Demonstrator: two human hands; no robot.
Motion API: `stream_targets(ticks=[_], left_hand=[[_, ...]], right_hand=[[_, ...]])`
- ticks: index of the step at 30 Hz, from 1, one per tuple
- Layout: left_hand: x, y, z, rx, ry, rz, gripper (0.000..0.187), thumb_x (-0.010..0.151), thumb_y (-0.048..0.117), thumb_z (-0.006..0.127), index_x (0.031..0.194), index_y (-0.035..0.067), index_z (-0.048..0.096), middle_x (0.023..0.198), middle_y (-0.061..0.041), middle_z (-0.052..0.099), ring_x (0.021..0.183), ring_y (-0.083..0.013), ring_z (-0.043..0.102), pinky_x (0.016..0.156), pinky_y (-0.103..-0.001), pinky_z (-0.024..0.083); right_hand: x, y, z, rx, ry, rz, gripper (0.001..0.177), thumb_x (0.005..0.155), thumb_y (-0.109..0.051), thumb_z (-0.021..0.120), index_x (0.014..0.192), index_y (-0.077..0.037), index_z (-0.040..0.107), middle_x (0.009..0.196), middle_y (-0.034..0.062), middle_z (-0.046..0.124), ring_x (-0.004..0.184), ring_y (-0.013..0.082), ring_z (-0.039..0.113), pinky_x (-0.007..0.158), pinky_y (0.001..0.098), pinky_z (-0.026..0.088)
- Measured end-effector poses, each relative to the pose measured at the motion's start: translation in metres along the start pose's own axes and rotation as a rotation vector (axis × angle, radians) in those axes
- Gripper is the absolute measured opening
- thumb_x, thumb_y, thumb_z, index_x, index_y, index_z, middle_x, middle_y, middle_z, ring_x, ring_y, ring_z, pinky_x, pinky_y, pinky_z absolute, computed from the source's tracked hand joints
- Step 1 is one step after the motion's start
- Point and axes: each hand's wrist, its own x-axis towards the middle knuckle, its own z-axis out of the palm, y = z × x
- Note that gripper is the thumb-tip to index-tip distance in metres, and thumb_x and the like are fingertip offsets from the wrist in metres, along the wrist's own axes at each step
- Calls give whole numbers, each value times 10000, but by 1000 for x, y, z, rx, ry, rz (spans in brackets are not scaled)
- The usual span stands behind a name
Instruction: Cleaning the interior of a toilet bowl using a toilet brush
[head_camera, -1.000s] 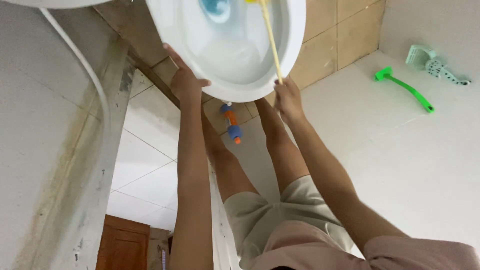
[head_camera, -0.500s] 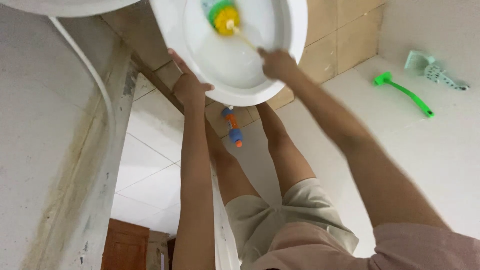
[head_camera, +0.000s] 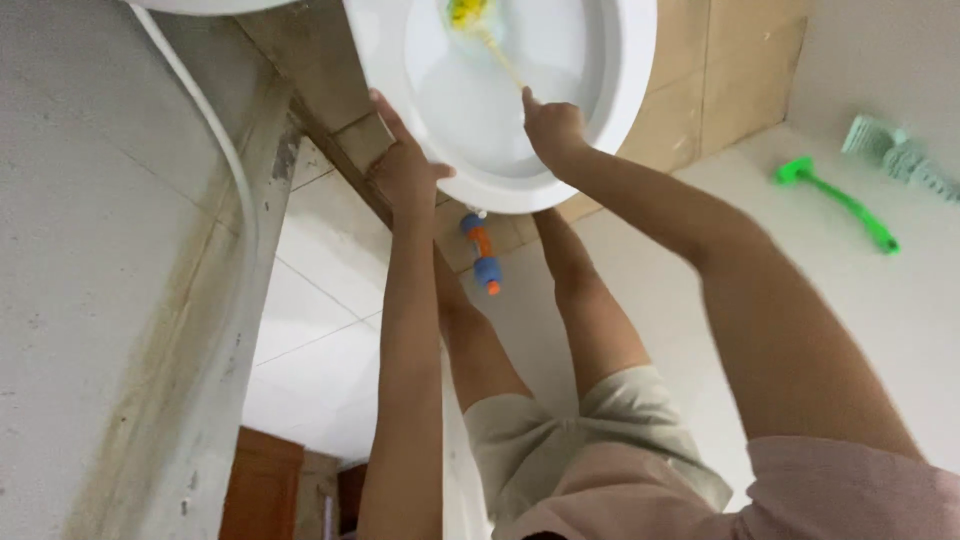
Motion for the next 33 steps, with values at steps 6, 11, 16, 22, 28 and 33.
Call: stream_targets(ticks=[6,11,16,22,28,33], left_hand=[[2,5,-8,-75,-53,-29,1589,774,395,968,1475,191,-443,729,-16,745,474,-183,584,460,-334,450],[-1,8,-17,-161,-119,-70,1586,773,289,970,1455,274,-462,1043,-155,784,689,-281,735,582,-431,563],[1,-3,3,-205,69,72,1661,660,310,1031,1520,222,-388,1040,-158,798,822,-354,766,698,-482,557],[-4,1,-3,-151,42,37,1606,761,360,998,1496,180,-419,754,-33,762,456,-167,540,448,-323,410],[1,-3,3,-163,60,53,1652,709,352,1018,1477,207,-437,1047,-154,796,698,-268,755,572,-420,535],[5,-4,11,-127,32,16,1652,709,363,1023,1481,231,-432,872,-104,798,568,-220,702,508,-367,519]], right_hand=[[-91,13,-23,394,-214,-27,1011,888,38,640,1665,-79,4,716,1,611,585,162,587,469,300,468],[-73,50,-97,1756,-325,148,722,926,-102,489,1622,-215,331,1294,185,594,486,129,406,393,290,361],[-24,1,-2,1491,-199,-13,783,913,-115,479,1632,-176,176,991,213,587,575,243,478,446,355,401],[-51,29,19,195,-201,-6,1099,882,77,640,1671,-108,-102,570,-30,456,419,103,340,349,222,300],[-19,-18,-43,1490,-372,-49,828,950,-2,574,1594,-80,59,778,49,480,542,160,479,417,300,447],[-37,-18,-43,1662,-429,-34,585,962,-119,466,1472,-58,186,839,51,409,612,163,432,422,307,375]])
